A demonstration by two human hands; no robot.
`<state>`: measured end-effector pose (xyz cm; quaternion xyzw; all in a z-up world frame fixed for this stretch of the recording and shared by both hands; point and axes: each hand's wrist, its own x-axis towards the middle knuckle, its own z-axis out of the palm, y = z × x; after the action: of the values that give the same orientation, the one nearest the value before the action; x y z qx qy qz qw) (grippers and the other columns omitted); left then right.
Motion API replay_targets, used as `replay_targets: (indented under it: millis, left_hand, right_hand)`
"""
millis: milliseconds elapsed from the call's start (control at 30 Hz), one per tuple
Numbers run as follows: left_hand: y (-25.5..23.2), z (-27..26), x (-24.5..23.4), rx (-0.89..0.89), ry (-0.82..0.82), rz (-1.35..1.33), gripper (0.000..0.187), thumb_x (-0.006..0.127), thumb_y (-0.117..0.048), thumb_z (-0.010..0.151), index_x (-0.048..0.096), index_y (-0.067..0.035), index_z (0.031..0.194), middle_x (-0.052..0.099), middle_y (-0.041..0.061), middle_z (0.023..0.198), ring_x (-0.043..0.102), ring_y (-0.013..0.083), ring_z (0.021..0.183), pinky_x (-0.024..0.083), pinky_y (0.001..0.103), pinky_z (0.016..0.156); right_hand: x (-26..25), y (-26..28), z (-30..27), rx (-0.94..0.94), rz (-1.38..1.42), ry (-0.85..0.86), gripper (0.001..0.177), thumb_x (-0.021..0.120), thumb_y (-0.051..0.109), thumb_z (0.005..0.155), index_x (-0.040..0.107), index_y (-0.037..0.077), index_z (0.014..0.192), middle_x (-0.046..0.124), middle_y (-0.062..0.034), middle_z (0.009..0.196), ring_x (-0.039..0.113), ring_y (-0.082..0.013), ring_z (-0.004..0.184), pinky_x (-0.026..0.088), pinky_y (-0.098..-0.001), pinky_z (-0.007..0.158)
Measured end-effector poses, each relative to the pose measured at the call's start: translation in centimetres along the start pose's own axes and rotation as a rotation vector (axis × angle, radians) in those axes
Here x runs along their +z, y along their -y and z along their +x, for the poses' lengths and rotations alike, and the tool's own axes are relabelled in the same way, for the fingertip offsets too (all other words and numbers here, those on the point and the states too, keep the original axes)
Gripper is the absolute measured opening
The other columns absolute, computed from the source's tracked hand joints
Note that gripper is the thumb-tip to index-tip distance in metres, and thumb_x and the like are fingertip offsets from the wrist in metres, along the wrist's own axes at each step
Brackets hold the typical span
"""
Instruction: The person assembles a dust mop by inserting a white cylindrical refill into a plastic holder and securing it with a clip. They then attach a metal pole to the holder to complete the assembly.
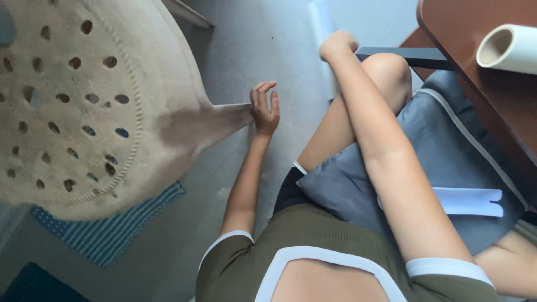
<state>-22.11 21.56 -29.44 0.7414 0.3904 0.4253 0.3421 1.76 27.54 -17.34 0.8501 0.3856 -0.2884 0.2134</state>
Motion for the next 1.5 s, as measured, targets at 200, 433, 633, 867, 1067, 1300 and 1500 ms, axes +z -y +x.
replay_targets:
  millis: [200, 433, 633, 867, 1067, 1300, 1500]
  left_hand:
    - [1.0, -1.0, 0.5, 0.012, -0.026, -0.037, 0.022, 0.059, -0.004, 0.099, 0.062, -0.004, 0.121, 0.063, 0.013, 0.121, 0.058, 0.0319, 0.118, 0.046, 0.042, 0.106]
    - [1.7, -1.6, -1.0, 0.061, -0.015, 0.049, 0.025, 0.061, -0.004, 0.098, 0.059, -0.005, 0.123, 0.060, 0.013, 0.122, 0.057, 0.0320, 0.117, 0.042, 0.045, 0.106]
    - [0.2, -1.9, 0.3, 0.032, 0.036, 0.014, 0.025, 0.062, -0.004, 0.098, 0.059, -0.005, 0.123, 0.061, 0.012, 0.123, 0.057, 0.0321, 0.117, 0.041, 0.044, 0.107]
    - [-0.7, -2.7, 2.2, -0.023, 0.055, -0.047, 0.027, 0.061, -0.004, 0.099, 0.059, -0.005, 0.126, 0.058, 0.013, 0.127, 0.053, 0.0308, 0.121, 0.043, 0.043, 0.106]
    - [0.6, -2.4, 2.1, -0.132, -0.006, -0.085, 0.031, 0.060, -0.006, 0.100, 0.056, -0.004, 0.130, 0.057, 0.013, 0.130, 0.052, 0.0290, 0.120, 0.046, 0.039, 0.100]
    - [1.3, -2.3, 0.8, -0.141, 0.002, -0.056, 0.033, 0.060, -0.006, 0.100, 0.054, -0.003, 0.132, 0.055, 0.013, 0.132, 0.051, 0.0291, 0.123, 0.047, 0.039, 0.100]
    - [-1.7, -1.6, 1.9, -0.191, 0.048, -0.110, 0.032, 0.060, -0.009, 0.102, 0.054, -0.004, 0.133, 0.054, 0.013, 0.133, 0.052, 0.0274, 0.122, 0.049, 0.039, 0.099]
  right_hand:
    - [-0.5, 8.5, -6.6, -0.603, 0.162, -0.123, 0.045, 0.053, 0.044, 0.105, 0.078, 0.008, 0.097, 0.071, -0.0270, 0.097, 0.069, -0.0477, 0.091, 0.053, -0.0569, 0.082]
    - [1.9, 9.4, -3.3, -0.421, 0.313, -0.045, 0.050, 0.062, 0.053, 0.092, 0.076, 0.005, 0.099, 0.071, -0.0246, 0.102, 0.067, -0.0447, 0.096, 0.053, -0.0564, 0.085]
    - [3.3, 0.3, 5.9, -0.088, 0.069, -0.077, 0.035, 0.068, 0.021, 0.082, 0.076, 0.004, 0.112, 0.071, -0.0244, 0.117, 0.067, -0.0430, 0.108, 0.052, -0.0622, 0.087]
    - [0.2, -0.6, 3.2, -0.037, 0.067, -0.091, 0.025, 0.068, 0.021, 0.083, 0.078, 0.006, 0.100, 0.074, -0.0228, 0.105, 0.071, -0.0393, 0.096, 0.056, -0.0527, 0.075]
    - [-1.1, 7.3, -5.9, -0.520, 0.348, -0.148, 0.050, 0.059, 0.051, 0.097, 0.077, 0.004, 0.097, 0.071, -0.0259, 0.097, 0.068, -0.0446, 0.091, 0.054, -0.0531, 0.083]
    - [1.4, 6.2, -3.6, -0.414, 0.350, -0.026, 0.052, 0.058, 0.053, 0.098, 0.076, 0.005, 0.108, 0.071, -0.0253, 0.111, 0.068, -0.0435, 0.104, 0.054, -0.0522, 0.091]
    - [5.4, 1.0, 2.9, -0.024, 0.180, -0.131, 0.037, 0.059, 0.036, 0.095, 0.077, 0.006, 0.106, 0.073, -0.0190, 0.111, 0.070, -0.0373, 0.103, 0.057, -0.0469, 0.081]
